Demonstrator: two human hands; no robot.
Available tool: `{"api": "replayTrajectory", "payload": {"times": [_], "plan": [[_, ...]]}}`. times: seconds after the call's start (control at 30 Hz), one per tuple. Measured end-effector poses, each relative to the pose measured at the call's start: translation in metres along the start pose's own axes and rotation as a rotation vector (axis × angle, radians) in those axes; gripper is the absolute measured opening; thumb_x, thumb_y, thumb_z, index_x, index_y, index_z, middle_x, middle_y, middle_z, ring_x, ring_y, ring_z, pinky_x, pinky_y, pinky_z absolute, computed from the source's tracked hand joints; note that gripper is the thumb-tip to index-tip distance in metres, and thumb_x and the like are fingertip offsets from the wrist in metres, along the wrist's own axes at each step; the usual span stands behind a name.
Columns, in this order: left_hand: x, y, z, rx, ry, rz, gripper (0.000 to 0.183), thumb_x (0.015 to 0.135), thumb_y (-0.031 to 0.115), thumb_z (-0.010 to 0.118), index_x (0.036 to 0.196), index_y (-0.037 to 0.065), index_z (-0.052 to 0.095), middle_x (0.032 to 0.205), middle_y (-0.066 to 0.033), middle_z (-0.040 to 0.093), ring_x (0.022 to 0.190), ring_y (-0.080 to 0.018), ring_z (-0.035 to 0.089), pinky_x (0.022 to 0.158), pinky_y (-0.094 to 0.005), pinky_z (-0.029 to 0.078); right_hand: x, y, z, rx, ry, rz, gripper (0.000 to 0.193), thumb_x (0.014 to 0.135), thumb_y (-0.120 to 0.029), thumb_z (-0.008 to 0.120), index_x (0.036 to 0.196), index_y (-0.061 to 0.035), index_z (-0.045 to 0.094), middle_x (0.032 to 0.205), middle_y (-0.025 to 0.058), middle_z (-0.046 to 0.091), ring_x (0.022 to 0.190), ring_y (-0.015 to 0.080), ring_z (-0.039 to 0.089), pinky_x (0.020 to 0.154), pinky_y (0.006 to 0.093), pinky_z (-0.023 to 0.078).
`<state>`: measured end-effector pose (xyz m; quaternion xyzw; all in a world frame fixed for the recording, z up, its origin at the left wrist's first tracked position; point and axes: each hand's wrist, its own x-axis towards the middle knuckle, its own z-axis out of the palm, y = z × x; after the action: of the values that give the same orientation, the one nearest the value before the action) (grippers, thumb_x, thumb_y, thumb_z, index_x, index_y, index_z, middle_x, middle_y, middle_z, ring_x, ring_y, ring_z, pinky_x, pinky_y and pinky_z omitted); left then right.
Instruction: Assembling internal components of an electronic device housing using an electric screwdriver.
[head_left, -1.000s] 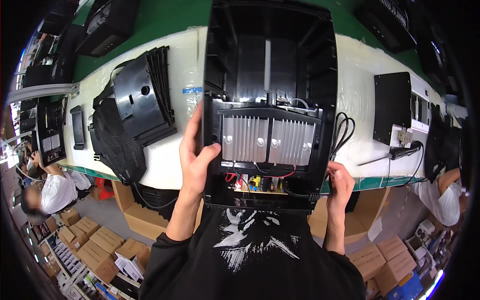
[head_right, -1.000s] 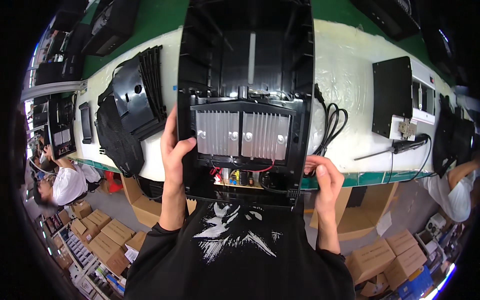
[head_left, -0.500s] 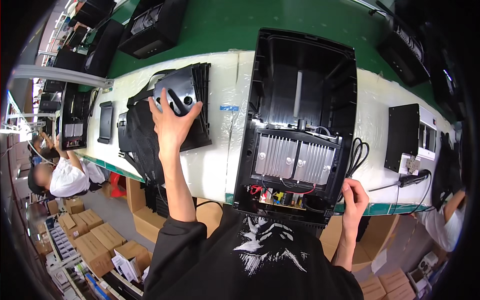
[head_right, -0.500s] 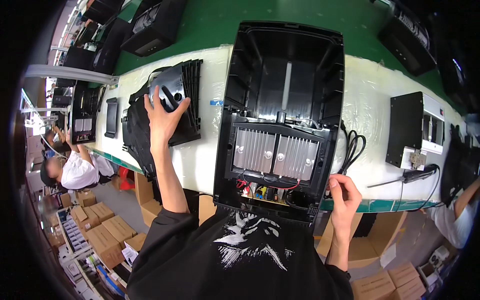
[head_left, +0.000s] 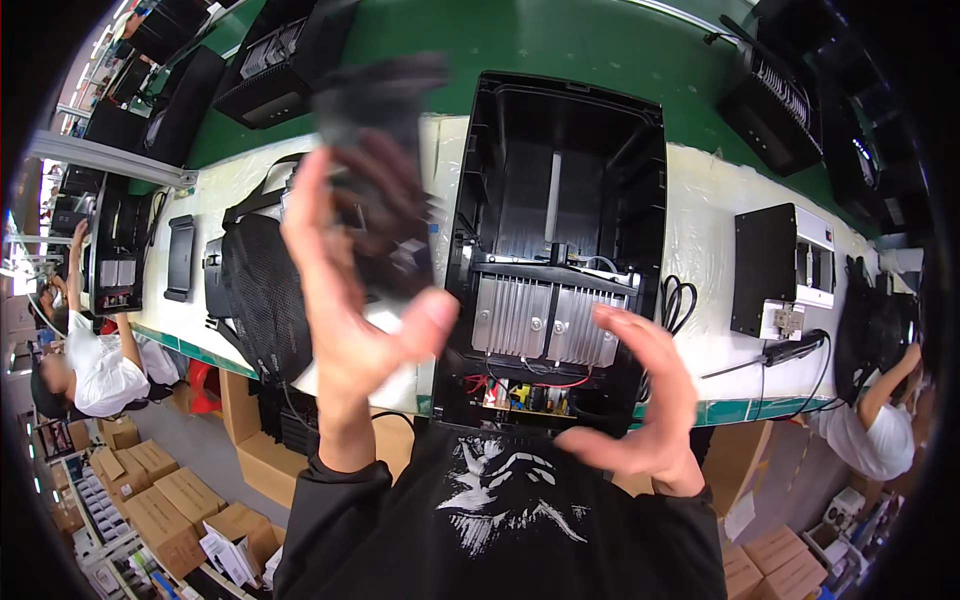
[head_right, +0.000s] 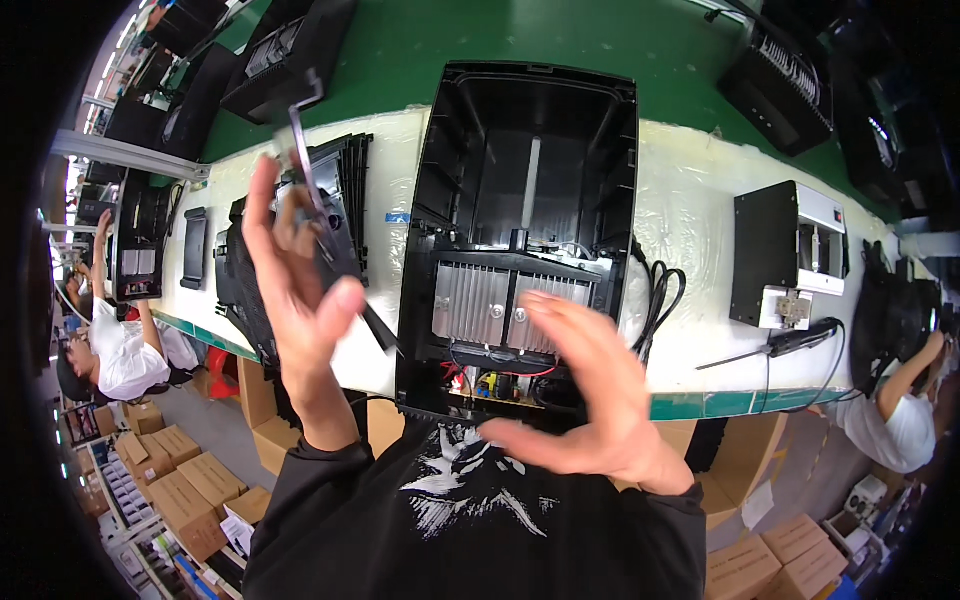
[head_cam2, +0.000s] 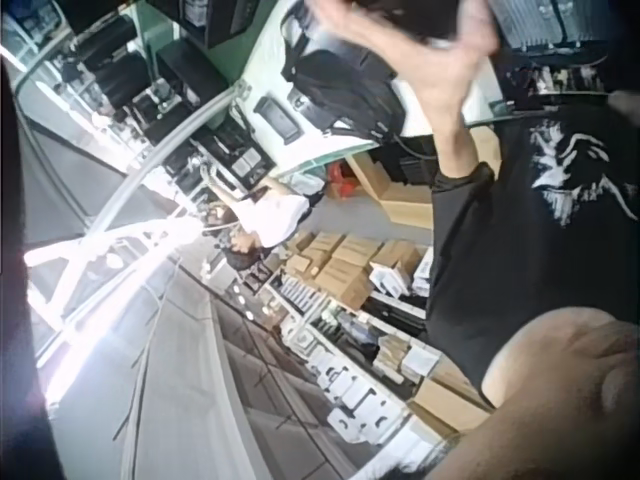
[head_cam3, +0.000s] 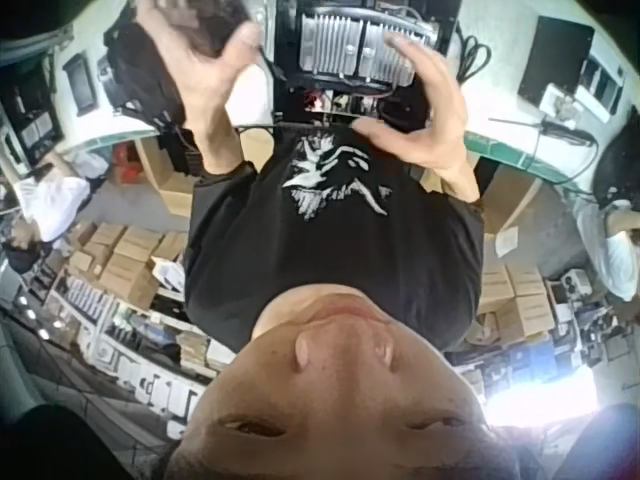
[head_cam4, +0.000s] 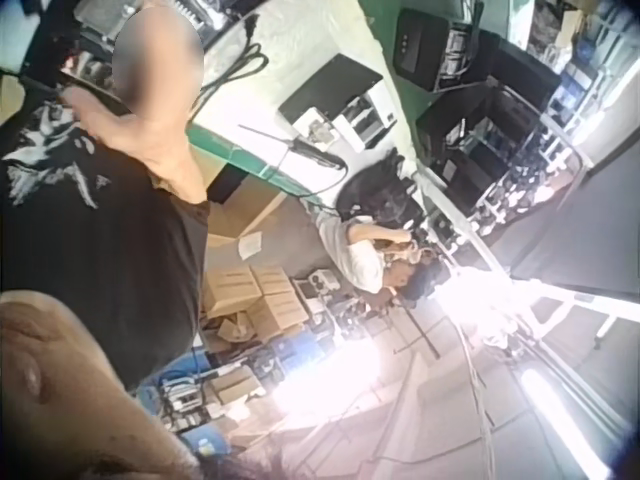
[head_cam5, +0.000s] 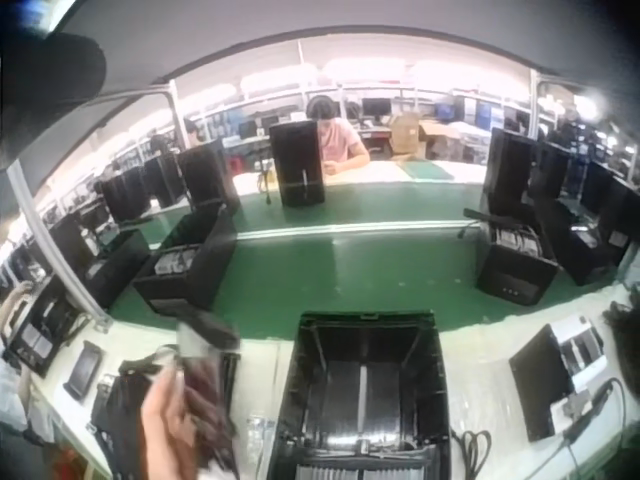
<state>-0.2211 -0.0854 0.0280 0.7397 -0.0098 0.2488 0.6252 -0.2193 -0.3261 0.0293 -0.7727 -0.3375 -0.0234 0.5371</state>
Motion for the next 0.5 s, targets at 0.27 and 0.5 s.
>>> {"api": "replayTrajectory", "payload": {"times": [0.27,0.5], "plan": [[-0.01,-0.003,0.032,0.073,-0.043,0.268,0.078,0.067,0.015,0.067,0.132,-0.008,0.03,0.135,-0.0241,0.034,0.128,-0.0376,0.03,0.106,-0.0434,0.024,0.029,-0.001,-0.002,-0.146,0.308,0.121,0.023,0.072,-0.002,0.069,0.094,0.0005,0.062,0.076,0.0093,0.063,0.062,0.0168,0.059,0.058,0.0256,0.044],[-0.019,-0.062,0.031,0.422,-0.028,-0.058,0.05,0.083,0.003,0.046,0.131,-0.005,0.034,0.131,-0.024,0.042,0.122,-0.0363,0.041,0.102,-0.0383,0.032,0.069,0.029,-0.058,-0.28,0.345,-0.078,0.032,0.073,0.004,0.067,0.104,0.0018,0.06,0.082,0.0053,0.063,0.072,0.01,0.056,0.069,0.0215,0.044]]}}
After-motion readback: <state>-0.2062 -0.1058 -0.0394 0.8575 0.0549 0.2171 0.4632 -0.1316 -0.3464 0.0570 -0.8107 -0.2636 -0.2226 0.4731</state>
